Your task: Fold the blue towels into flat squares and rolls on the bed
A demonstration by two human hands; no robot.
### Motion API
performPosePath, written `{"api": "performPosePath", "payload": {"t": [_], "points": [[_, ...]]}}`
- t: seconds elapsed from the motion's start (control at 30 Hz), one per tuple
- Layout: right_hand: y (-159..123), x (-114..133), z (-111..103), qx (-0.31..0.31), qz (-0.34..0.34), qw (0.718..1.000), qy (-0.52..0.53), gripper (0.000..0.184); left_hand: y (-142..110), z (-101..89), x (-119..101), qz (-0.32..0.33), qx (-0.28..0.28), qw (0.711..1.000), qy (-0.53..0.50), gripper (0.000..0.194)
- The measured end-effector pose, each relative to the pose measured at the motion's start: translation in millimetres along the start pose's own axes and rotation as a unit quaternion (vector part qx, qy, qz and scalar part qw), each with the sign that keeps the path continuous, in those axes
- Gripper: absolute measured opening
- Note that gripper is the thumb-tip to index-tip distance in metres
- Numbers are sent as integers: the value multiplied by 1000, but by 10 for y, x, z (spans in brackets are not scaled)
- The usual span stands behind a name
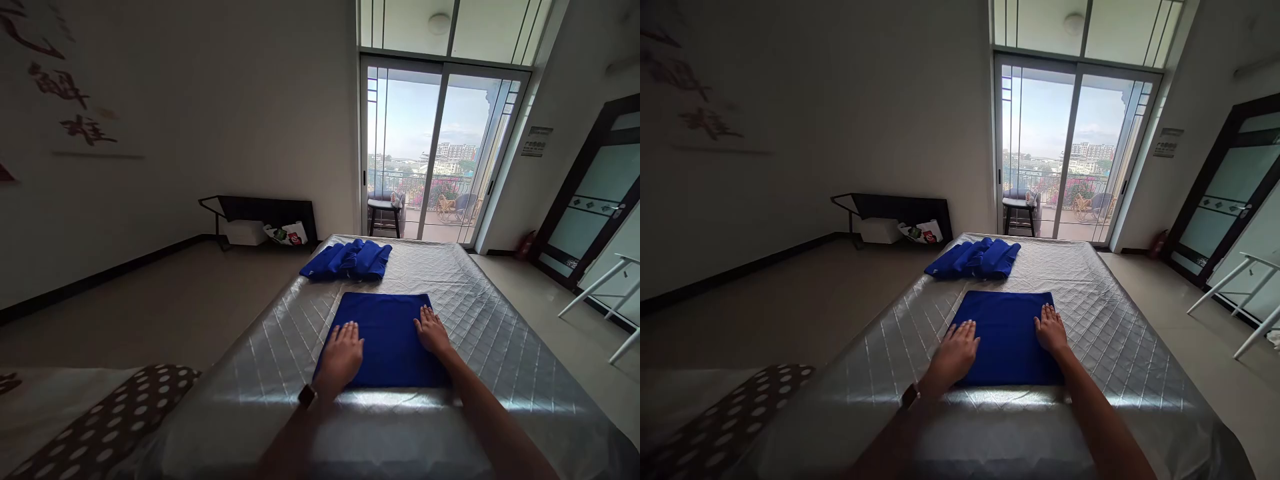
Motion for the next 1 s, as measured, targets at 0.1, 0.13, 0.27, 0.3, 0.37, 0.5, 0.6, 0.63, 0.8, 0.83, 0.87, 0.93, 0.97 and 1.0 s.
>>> {"api": "performPosePath", "payload": {"t": [0.1, 0.13, 0.27, 0.3, 0.37, 0.5, 0.6, 0.63, 0.8, 0.83, 0.87, 0.93, 0.97, 1.0], "points": [[-24, -10, 36, -5, -2, 1000, -9, 64, 434, 175, -605, 61, 30, 996, -48, 59], [-29, -13, 36, -6, -3, 1000, -10, 64, 554, 253, -766, 77, 41, 994, -64, 60], [-25, -13, 22, -12, -13, 1000, -13, 63, 837, 520, -922, 62, 71, 991, -94, 63], [-19, -13, 24, -12, -12, 1000, -13, 63, 859, 553, -838, 47, 73, 992, -93, 64], [-8, -13, 38, -10, -6, 1000, -12, 63, 857, 563, -566, 18, 72, 994, -85, 65], [0, -16, 84, -12, -1, 1000, -3, 65, 721, 397, 159, -54, 53, 996, -47, 69], [27, -20, 80, -13, -3, 1000, -7, 65, 578, 247, 600, -107, 32, 993, -35, 74], [51, -19, 58, -14, -5, 1000, -13, 65, 539, 218, 691, -116, 28, 992, -36, 75], [286, -8, -149, -22, -5, 999, -23, 62, 445, 207, 808, -123, 26, 991, -39, 78], [337, -8, -171, -17, -1, 1000, -18, 62, 441, 213, 810, -124, 27, 991, -37, 78], [382, -7, -176, -10, 2, 1000, -13, 62, 442, 217, 816, -123, 30, 991, -34, 78], [444, -7, -145, 2, 7, 1000, -7, 62, 464, 214, 838, -125, 37, 991, -23, 77], [462, -7, -117, 2, 8, 1000, -5, 62, 492, 206, 845, -130, 39, 991, -16, 78], [473, -8, -86, 0, 9, 1000, -2, 62, 535, 194, 834, -135, 39, 990, -9, 78]]}}
Point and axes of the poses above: each hand's wrist, its own y-axis towards the middle knuckle, its own z-axis out of the palm, x = y × z, the point moved 4 cm from there along y, towards the middle knuckle, and after that the axes turned 14 degrees about -y, right-handed, at the moved point
